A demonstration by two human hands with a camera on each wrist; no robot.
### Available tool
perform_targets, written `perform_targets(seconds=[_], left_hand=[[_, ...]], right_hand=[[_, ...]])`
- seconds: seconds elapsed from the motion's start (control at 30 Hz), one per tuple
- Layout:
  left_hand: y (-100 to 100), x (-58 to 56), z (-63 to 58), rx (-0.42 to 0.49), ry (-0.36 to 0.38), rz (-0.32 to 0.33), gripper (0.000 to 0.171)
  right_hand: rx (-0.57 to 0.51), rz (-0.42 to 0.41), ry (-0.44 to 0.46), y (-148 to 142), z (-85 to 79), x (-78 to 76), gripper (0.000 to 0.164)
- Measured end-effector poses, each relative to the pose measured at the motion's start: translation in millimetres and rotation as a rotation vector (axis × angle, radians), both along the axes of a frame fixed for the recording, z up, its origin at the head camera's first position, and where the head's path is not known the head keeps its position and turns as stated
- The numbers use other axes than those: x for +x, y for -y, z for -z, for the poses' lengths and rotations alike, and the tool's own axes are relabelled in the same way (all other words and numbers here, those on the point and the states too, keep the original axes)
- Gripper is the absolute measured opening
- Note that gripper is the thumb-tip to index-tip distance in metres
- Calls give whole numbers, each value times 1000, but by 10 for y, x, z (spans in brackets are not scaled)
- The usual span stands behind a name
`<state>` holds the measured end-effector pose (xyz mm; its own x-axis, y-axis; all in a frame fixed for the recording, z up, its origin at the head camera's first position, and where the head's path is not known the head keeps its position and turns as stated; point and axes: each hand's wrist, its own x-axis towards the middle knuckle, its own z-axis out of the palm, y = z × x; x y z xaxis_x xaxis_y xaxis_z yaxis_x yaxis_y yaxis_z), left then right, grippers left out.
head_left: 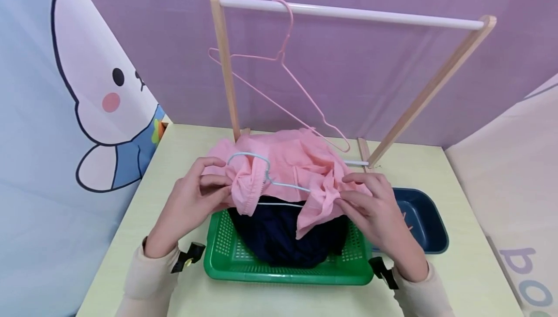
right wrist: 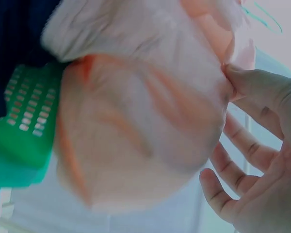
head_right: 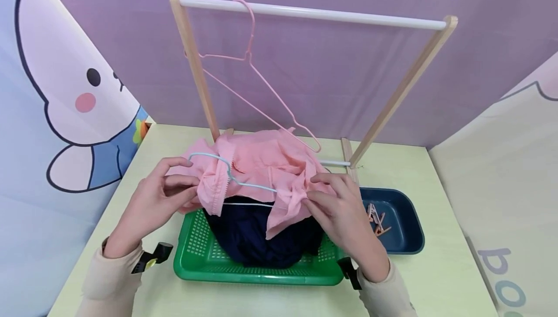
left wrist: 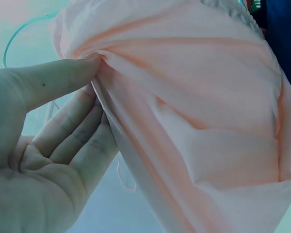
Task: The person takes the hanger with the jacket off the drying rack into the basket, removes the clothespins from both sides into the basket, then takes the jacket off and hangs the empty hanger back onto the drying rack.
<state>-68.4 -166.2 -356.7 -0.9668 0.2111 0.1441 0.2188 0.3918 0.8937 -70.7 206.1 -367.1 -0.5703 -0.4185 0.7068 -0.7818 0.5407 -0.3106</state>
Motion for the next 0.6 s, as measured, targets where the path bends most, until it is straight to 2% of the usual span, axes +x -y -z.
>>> perform_targets(seconds=[0.27, 0.6], left_hand=[[89, -31, -6, -64, -70, -40, 49], [150, -44, -9, -18, -48, -66, 46]], right_hand=[[-38, 71, 36, -263, 97, 88, 42], [-72, 144, 27, -520, 266, 169, 45]])
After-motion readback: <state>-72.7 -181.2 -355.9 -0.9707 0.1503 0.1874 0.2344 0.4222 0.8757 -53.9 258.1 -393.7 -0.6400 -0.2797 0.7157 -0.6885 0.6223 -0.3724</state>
